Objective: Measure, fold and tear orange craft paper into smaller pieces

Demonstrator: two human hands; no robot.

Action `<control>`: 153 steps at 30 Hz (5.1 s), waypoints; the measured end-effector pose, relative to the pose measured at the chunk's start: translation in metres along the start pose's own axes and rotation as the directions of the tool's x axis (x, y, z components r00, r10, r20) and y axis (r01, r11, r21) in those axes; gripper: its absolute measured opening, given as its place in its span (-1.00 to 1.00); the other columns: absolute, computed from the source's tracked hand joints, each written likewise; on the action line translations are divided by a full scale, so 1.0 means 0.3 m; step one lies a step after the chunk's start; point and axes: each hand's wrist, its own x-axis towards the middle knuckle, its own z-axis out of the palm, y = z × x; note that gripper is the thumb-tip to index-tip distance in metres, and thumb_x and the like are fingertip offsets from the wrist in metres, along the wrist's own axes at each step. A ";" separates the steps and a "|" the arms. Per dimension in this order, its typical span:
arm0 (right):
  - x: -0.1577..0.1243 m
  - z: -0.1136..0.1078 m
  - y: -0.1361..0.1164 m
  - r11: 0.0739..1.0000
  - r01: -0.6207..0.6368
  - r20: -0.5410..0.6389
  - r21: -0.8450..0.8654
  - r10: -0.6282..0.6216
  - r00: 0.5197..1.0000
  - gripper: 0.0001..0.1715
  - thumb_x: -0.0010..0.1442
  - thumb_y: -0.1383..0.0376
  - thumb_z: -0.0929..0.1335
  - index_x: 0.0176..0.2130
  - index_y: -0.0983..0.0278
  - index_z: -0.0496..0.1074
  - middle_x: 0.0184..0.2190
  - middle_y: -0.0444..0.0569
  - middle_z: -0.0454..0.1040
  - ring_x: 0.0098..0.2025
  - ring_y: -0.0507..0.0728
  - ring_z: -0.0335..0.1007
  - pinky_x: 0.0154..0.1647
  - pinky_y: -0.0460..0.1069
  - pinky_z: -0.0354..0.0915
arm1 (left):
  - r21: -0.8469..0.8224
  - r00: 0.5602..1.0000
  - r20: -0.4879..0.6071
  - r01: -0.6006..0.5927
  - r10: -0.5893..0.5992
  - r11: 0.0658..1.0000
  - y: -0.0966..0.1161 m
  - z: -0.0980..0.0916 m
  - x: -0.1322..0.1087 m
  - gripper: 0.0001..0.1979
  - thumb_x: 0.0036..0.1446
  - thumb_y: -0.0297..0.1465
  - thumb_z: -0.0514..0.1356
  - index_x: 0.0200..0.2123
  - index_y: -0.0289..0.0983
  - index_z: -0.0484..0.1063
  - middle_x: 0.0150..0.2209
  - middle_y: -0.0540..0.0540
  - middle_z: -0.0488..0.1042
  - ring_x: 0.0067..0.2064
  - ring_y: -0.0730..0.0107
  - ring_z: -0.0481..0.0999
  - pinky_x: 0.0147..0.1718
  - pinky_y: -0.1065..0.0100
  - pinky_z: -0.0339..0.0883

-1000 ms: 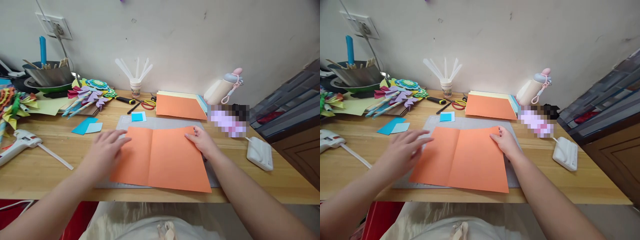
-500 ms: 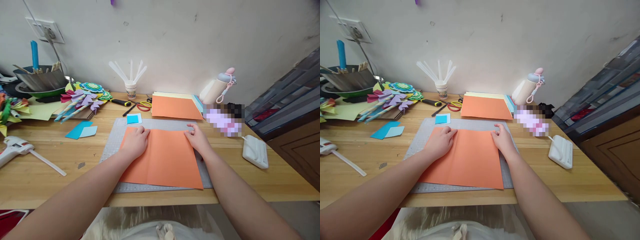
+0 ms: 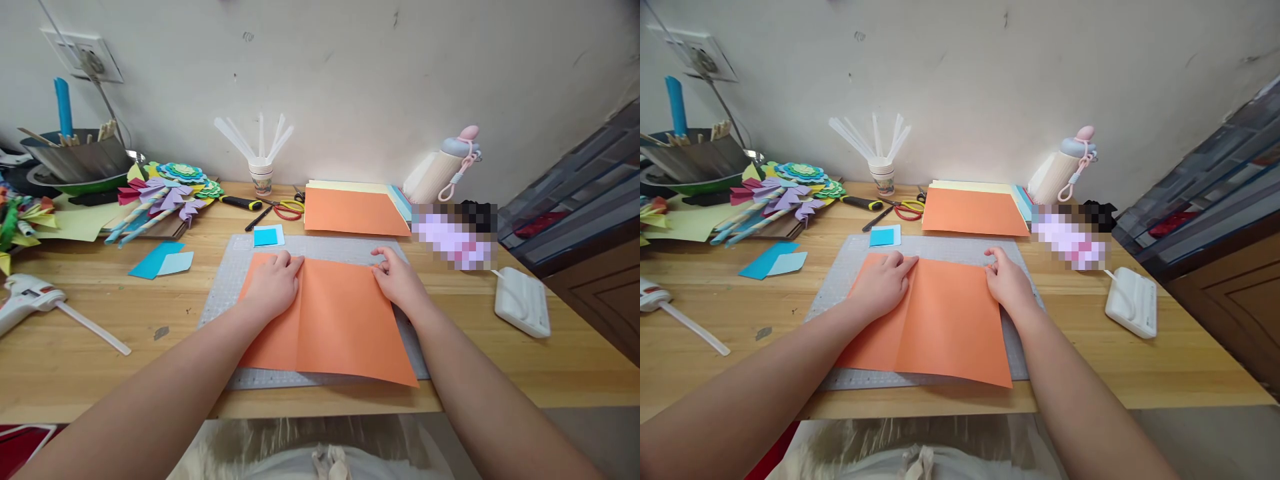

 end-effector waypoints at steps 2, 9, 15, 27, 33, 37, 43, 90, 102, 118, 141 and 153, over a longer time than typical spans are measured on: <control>-0.003 0.001 0.002 1.000 0.002 0.000 0.006 -0.002 1.000 -0.62 0.10 0.30 0.24 -0.04 0.09 0.27 -0.62 -0.26 0.23 -0.55 0.08 0.19 -0.49 -0.05 -0.01 | -0.008 1.000 0.000 0.000 0.000 1.000 -0.001 0.002 0.000 -0.55 0.28 -0.25 0.09 0.20 -0.22 0.19 0.08 -0.19 0.35 0.01 0.20 0.43 -0.04 0.04 0.37; -0.022 -0.011 0.003 0.996 -0.043 -0.026 0.076 0.045 0.999 -0.62 0.16 0.18 0.23 -0.01 0.12 0.24 -0.60 -0.25 0.28 -0.54 0.10 0.24 -0.49 -0.04 0.07 | -0.048 1.000 -0.021 0.007 -0.008 0.999 -0.008 0.001 -0.008 -0.55 0.30 -0.26 0.05 0.22 -0.24 0.17 0.09 -0.20 0.35 0.03 0.20 0.42 0.00 0.05 0.33; -0.068 -0.033 0.008 0.987 -0.087 -0.009 0.132 0.088 0.996 -0.55 0.13 0.12 0.25 0.02 0.15 0.23 -0.57 -0.24 0.38 -0.58 0.08 0.26 -0.51 -0.04 0.12 | -0.041 1.000 0.015 0.005 -0.004 0.999 -0.032 -0.009 -0.090 -0.55 0.32 -0.32 -0.11 0.24 -0.14 0.21 0.27 -0.14 0.22 0.27 0.16 0.19 0.20 0.07 0.07; -0.098 -0.020 0.012 0.992 -0.048 -0.009 0.112 0.049 0.999 -0.54 0.06 0.30 0.26 0.00 0.10 0.22 -0.59 -0.27 0.34 -0.54 0.08 0.24 -0.48 -0.05 0.09 | -0.028 0.991 0.130 0.030 -0.026 0.999 -0.053 0.028 -0.114 -0.47 0.35 -0.15 -0.25 0.35 -0.03 -0.10 0.41 0.02 -0.22 0.41 0.19 -0.21 0.29 -0.17 -0.31; -0.105 -0.023 0.014 0.986 -0.075 -0.036 0.149 0.082 0.996 -0.56 0.08 0.24 0.27 0.00 0.11 0.22 -0.61 -0.27 0.32 -0.57 0.08 0.22 -0.49 -0.04 0.10 | -0.035 0.992 0.124 0.027 -0.022 0.999 -0.053 0.024 -0.114 -0.47 0.35 -0.17 -0.23 0.35 -0.04 -0.09 0.40 0.01 -0.21 0.41 0.16 -0.20 0.29 -0.18 -0.29; -0.144 -0.038 0.018 0.972 -0.106 -0.029 0.207 0.114 0.993 -0.54 0.12 0.10 0.26 0.01 0.15 0.24 -0.57 -0.21 0.39 -0.56 0.10 0.28 -0.52 -0.03 0.15 | -0.051 0.993 0.111 0.039 -0.033 0.998 -0.047 -0.004 -0.130 -0.45 0.35 -0.18 -0.24 0.36 -0.12 -0.12 0.40 -0.04 -0.21 0.41 0.20 -0.19 0.30 -0.13 -0.28; -0.275 -0.045 0.016 0.960 -0.101 0.019 0.262 0.100 0.995 -0.52 0.11 0.08 0.28 0.02 0.14 0.23 -0.57 -0.21 0.41 -0.54 0.10 0.31 -0.51 -0.04 0.19 | -0.043 0.991 0.131 0.039 -0.033 0.998 -0.008 -0.044 -0.235 -0.48 0.36 -0.20 -0.21 0.34 -0.13 -0.02 0.40 0.01 -0.19 0.41 0.26 -0.18 0.33 -0.07 -0.35; -0.334 -0.054 0.030 0.997 -0.024 -0.104 0.072 0.031 0.994 -0.68 0.18 0.06 0.21 -0.14 0.17 0.26 -0.64 -0.24 0.37 -0.62 0.09 0.23 -0.53 -0.04 0.08 | -0.053 0.998 0.060 0.029 -0.026 0.998 0.019 0.003 -0.233 -0.48 0.36 -0.24 -0.26 0.35 -0.13 -0.06 0.39 0.06 -0.17 0.40 0.34 -0.17 0.34 0.02 -0.27; -0.390 -0.030 0.030 0.996 0.019 -0.119 -0.083 -0.029 0.992 -0.76 0.12 0.16 0.19 -0.19 0.17 0.25 -0.66 -0.25 0.32 -0.58 0.10 0.25 -0.31 0.02 0.10 | -0.038 0.993 0.117 0.033 -0.029 0.999 0.040 0.004 -0.269 -0.49 0.36 -0.24 -0.21 0.34 -0.07 -0.06 0.38 0.10 -0.12 0.40 0.28 -0.11 0.32 -0.05 -0.23; -0.407 -0.010 0.055 0.982 0.107 -0.171 -0.153 -0.133 0.976 -0.81 0.17 0.23 0.19 -0.17 0.16 0.22 -0.63 -0.26 0.36 -0.53 0.11 0.31 -0.29 0.01 0.04 | -0.027 0.994 0.102 0.030 -0.027 0.999 0.036 0.018 -0.271 -0.49 0.36 -0.24 -0.22 0.35 -0.05 -0.09 0.38 0.12 -0.14 0.40 0.29 -0.12 0.33 -0.03 -0.24; -0.432 -0.013 0.054 0.974 0.125 -0.199 -0.189 -0.162 0.967 -0.82 0.18 0.23 0.18 -0.19 0.17 0.26 -0.52 -0.16 0.49 -0.47 0.13 0.39 -0.24 0.04 0.03 | -0.052 0.994 0.101 0.037 -0.031 0.998 0.039 0.021 -0.271 -0.49 0.36 -0.23 -0.22 0.35 -0.05 -0.08 0.38 0.12 -0.13 0.40 0.29 -0.11 0.33 -0.02 -0.25; -0.444 -0.008 0.061 0.986 0.095 -0.200 -0.138 -0.122 0.972 -0.80 0.17 0.20 0.19 -0.18 0.17 0.27 -0.49 -0.11 0.52 -0.44 0.18 0.42 -0.20 0.09 0.08 | -0.055 0.994 0.109 0.038 -0.032 0.998 0.037 0.019 -0.269 -0.48 0.35 -0.23 -0.23 0.35 -0.05 -0.08 0.38 0.13 -0.15 0.40 0.29 -0.12 0.33 -0.03 -0.25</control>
